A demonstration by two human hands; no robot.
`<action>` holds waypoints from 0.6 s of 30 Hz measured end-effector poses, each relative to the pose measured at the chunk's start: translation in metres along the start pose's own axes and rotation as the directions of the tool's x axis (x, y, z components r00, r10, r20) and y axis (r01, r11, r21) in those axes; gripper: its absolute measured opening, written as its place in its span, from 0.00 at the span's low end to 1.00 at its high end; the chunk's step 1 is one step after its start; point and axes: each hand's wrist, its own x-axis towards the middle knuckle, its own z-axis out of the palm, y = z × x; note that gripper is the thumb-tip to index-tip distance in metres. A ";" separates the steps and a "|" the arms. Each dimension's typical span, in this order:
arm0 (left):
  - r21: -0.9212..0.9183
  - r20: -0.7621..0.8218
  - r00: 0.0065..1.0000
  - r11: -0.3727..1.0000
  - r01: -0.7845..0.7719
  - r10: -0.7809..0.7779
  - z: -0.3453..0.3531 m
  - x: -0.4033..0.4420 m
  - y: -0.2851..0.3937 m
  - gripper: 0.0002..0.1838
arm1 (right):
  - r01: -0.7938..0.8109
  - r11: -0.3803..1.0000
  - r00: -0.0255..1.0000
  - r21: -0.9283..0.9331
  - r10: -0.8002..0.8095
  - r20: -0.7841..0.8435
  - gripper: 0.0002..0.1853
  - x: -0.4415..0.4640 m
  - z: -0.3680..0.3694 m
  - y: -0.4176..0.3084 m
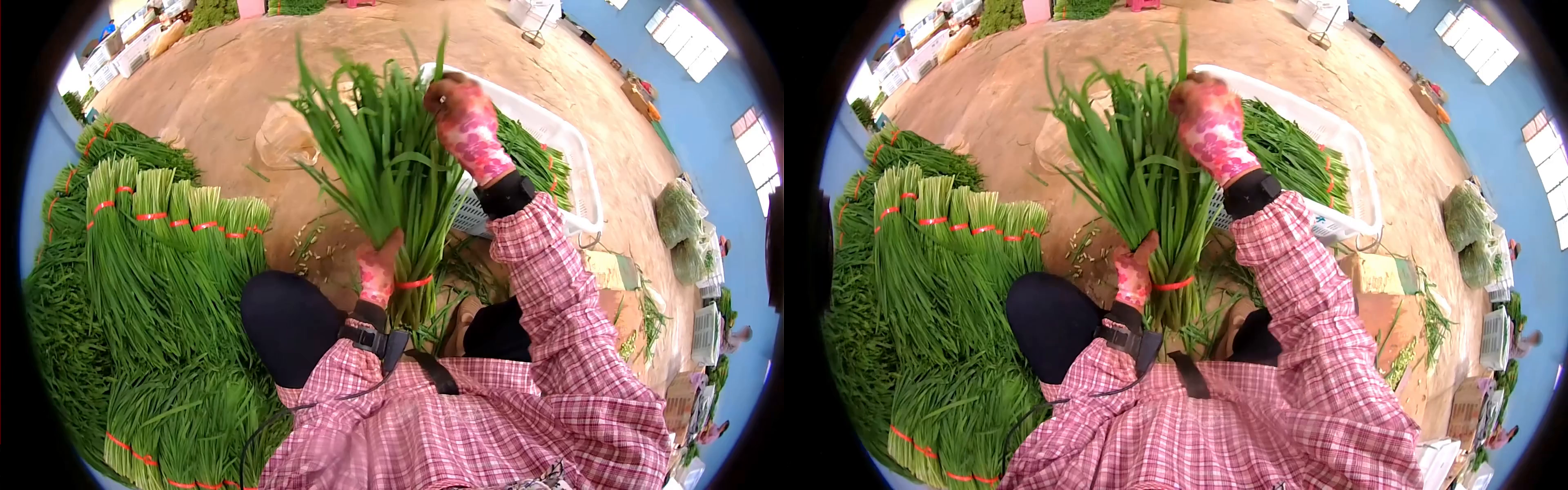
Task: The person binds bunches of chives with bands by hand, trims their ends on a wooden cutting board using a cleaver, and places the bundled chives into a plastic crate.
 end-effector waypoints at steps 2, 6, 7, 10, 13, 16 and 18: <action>-0.345 0.051 0.989 0.927 0.150 -0.141 -0.019 0.009 -0.038 0.17 | 0.125 0.975 0.957 0.185 -0.070 -0.281 0.07 0.006 -0.027 -0.002; -0.106 0.216 0.927 0.937 0.333 -0.305 -0.006 -0.002 0.016 0.34 | -0.388 0.653 0.726 0.650 -0.217 0.652 0.16 -0.022 -0.102 -0.001; -0.304 0.316 0.899 0.866 0.398 -0.303 -0.032 0.012 -0.024 0.38 | -0.471 0.794 0.632 0.385 -0.001 0.775 0.19 -0.020 -0.105 -0.004; -0.262 0.286 0.893 0.868 0.423 -0.348 -0.051 0.019 -0.042 0.46 | -0.522 0.766 0.847 0.375 0.415 0.332 0.24 -0.007 -0.035 0.028; -0.165 0.116 0.962 0.950 0.263 -0.246 -0.027 0.011 -0.014 0.38 | -0.523 0.654 0.852 0.547 0.382 0.358 0.22 0.009 0.001 0.036; -0.116 0.065 0.983 0.977 0.178 -0.171 -0.014 0.004 -0.001 0.34 | -0.605 0.333 0.767 0.723 0.486 0.419 0.13 0.014 0.017 0.027; -0.095 0.066 0.990 0.987 0.131 -0.125 -0.010 -0.001 0.004 0.32 | -0.589 0.187 0.713 0.786 0.579 0.396 0.08 0.024 0.023 0.027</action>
